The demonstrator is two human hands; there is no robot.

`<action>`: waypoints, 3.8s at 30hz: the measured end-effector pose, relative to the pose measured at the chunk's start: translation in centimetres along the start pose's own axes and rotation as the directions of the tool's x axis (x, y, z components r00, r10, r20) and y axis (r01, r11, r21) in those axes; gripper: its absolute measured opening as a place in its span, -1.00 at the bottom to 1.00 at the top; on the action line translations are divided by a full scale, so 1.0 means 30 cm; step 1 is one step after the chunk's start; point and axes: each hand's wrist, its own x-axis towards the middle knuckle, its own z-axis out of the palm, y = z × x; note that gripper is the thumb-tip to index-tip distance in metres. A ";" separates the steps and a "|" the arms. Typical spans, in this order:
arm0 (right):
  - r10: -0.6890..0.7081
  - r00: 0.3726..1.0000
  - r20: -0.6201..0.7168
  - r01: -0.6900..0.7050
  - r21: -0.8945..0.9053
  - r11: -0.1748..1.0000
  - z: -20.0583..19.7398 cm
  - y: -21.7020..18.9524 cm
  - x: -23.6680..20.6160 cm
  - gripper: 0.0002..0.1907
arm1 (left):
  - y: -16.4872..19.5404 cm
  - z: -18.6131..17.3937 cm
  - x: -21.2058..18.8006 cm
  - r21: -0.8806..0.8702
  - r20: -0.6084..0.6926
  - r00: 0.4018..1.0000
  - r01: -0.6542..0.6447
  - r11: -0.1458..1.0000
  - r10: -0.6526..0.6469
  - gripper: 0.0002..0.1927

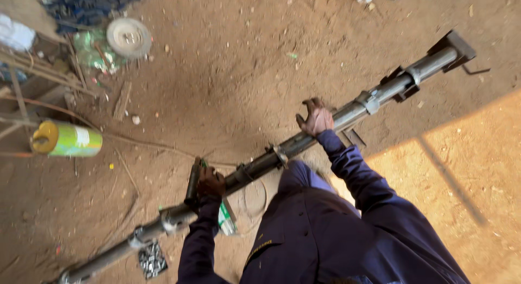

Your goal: The person welds a metal pipe joint using a handheld welding torch, then scrapes the weld area with a wire brush to remove slag. The person holds the pipe steady with one hand while operating the tools with the other.

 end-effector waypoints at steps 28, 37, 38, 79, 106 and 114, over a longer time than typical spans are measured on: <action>0.010 1.000 0.009 -0.009 -0.076 0.997 0.003 -0.001 0.009 -0.45 | 0.024 -0.049 0.025 0.060 0.101 0.995 0.005 0.998 -0.011 -0.83; 0.031 1.000 0.001 -0.031 -0.121 0.992 -0.011 -0.035 0.010 -0.44 | 0.014 -0.043 0.021 0.022 0.070 0.997 -0.018 1.000 0.017 -0.79; 0.027 1.000 -0.013 -0.028 -0.139 0.990 -0.009 -0.042 0.013 -0.44 | 0.011 -0.043 0.021 0.004 0.039 0.999 -0.038 0.999 0.038 -0.78; 0.024 0.999 0.031 -0.016 -0.227 0.974 -0.015 -0.055 0.050 -0.57 | -0.036 -0.027 0.030 -0.105 0.179 0.983 0.060 0.993 -0.040 -0.73; -0.003 0.999 0.048 0.013 -0.220 0.975 -0.019 -0.064 0.037 -0.59 | -0.032 -0.052 0.015 -0.098 0.161 0.986 0.055 0.994 -0.039 -0.74; -0.019 0.999 0.032 0.025 -0.206 0.978 -0.018 -0.068 0.048 -0.60 | -0.030 -0.063 0.037 -0.098 0.228 0.971 0.102 0.990 -0.078 -0.72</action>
